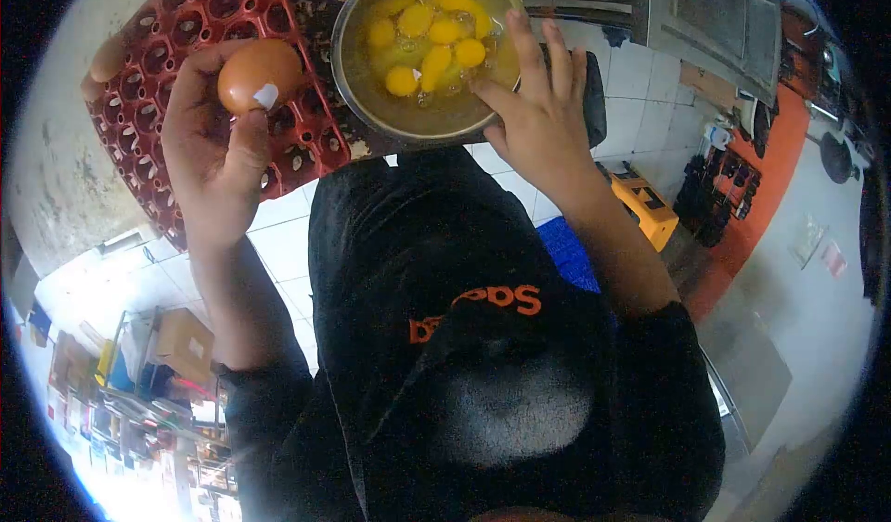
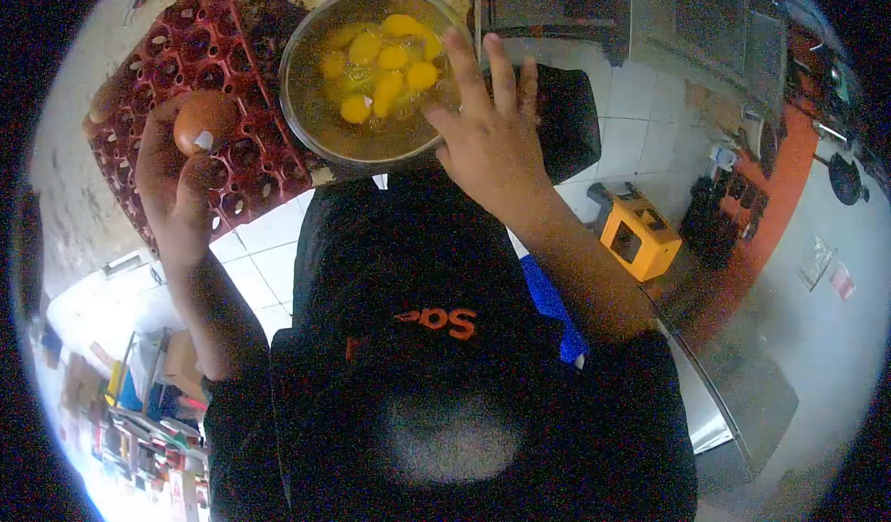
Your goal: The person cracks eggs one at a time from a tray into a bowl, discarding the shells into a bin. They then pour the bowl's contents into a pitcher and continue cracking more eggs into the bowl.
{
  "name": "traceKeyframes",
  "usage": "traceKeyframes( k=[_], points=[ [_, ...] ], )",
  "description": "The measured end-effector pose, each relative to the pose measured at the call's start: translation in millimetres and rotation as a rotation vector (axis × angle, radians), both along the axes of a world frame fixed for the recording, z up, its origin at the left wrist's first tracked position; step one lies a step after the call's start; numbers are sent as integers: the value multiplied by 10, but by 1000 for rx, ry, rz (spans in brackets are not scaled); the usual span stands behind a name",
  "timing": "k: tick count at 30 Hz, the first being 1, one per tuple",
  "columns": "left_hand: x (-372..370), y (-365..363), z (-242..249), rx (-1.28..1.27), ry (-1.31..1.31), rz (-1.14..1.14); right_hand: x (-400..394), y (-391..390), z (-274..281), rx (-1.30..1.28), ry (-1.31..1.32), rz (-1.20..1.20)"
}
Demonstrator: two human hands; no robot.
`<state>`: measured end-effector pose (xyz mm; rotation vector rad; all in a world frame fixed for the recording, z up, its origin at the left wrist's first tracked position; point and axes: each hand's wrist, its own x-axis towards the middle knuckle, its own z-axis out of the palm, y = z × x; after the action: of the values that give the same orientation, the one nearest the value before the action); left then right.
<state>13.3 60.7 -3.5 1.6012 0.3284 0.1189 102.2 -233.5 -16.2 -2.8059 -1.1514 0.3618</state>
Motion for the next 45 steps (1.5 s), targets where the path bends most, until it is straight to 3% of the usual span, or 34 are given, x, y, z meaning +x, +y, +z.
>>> traceKeyframes(
  k=[8,14,16,17,19,20,22,23,25,26,28,30,34,37,38,40,44,45],
  points=[
    [33,9,4,-6,6,-10,79,2,132,28,54,55],
    [79,14,57,20,23,-14,128,-405,443,348,150,73],
    [105,-2,44,52,-11,-14,36,-731,476,678,359,-329],
    [98,29,25,71,16,-39,3,-953,460,665,346,-341],
    [140,-27,55,47,37,-29,-87,-1449,326,915,448,-720],
    [158,-37,61,43,65,-7,-110,-1694,175,912,439,-729],
    [169,-11,39,39,28,-46,-141,-2070,-220,697,414,-1213],
    [182,-6,50,66,32,-44,-226,-2123,-343,696,414,-1226],
    [193,-19,73,89,41,-55,-380,-2170,-474,-637,-100,-657],
    [209,-31,86,95,56,-45,-366,-2210,-509,-637,-100,-659],
    [222,-33,106,109,71,-22,-225,-2330,-568,-523,73,-939],
    [211,-31,106,64,35,-39,-109,-2650,-770,-460,201,-973],
    [157,58,32,133,-8,-80,-18,-2191,-581,-536,-78,-782],
    [116,35,35,8,20,-58,199,-1656,-392,96,-251,-564],
    [87,43,38,11,25,-51,225,-1337,-252,98,-244,-557],
    [47,49,38,-51,32,-60,222,-756,-43,432,-43,-507],
    [30,34,16,-39,3,-23,201,72,84,358,-69,2],
    [18,45,21,-40,5,-19,191,193,36,357,-66,6]
  ],
)
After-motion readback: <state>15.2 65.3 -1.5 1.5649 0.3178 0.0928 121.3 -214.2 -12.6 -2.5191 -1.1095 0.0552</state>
